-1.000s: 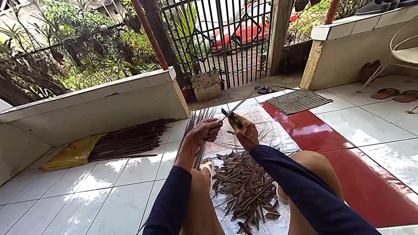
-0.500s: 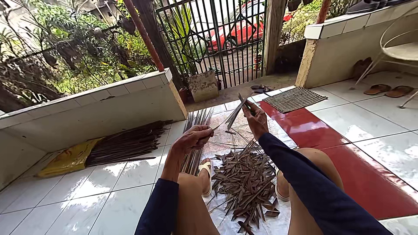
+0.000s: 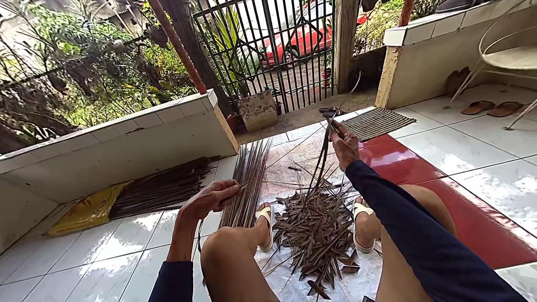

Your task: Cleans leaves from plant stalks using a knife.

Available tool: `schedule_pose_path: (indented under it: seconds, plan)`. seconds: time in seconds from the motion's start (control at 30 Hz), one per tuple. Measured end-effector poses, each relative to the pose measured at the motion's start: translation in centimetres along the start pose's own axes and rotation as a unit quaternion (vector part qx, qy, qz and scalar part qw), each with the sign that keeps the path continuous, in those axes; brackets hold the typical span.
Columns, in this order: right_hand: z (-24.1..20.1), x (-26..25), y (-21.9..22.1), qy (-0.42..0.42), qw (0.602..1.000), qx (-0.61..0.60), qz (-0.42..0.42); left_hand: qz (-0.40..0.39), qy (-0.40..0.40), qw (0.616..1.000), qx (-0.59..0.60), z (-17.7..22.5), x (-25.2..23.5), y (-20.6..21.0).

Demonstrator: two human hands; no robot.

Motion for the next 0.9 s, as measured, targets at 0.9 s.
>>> schedule_pose_path:
  seconds: [0.9]
  plan:
    - [-1.0,7.6,8.3,-0.077,0.951,0.170,-0.246,0.298,0.084,0.875,-0.372,4.4,-4.4,-1.7]
Point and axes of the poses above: each hand's wrist, its own x-axis away from the middle knuckle, its own y-axis out of the palm, z = x × y, the point moved 10 cm from there along -x, towards the middle knuckle, and after that the axes turned 5 degrees about y, right-handed, at the moved point
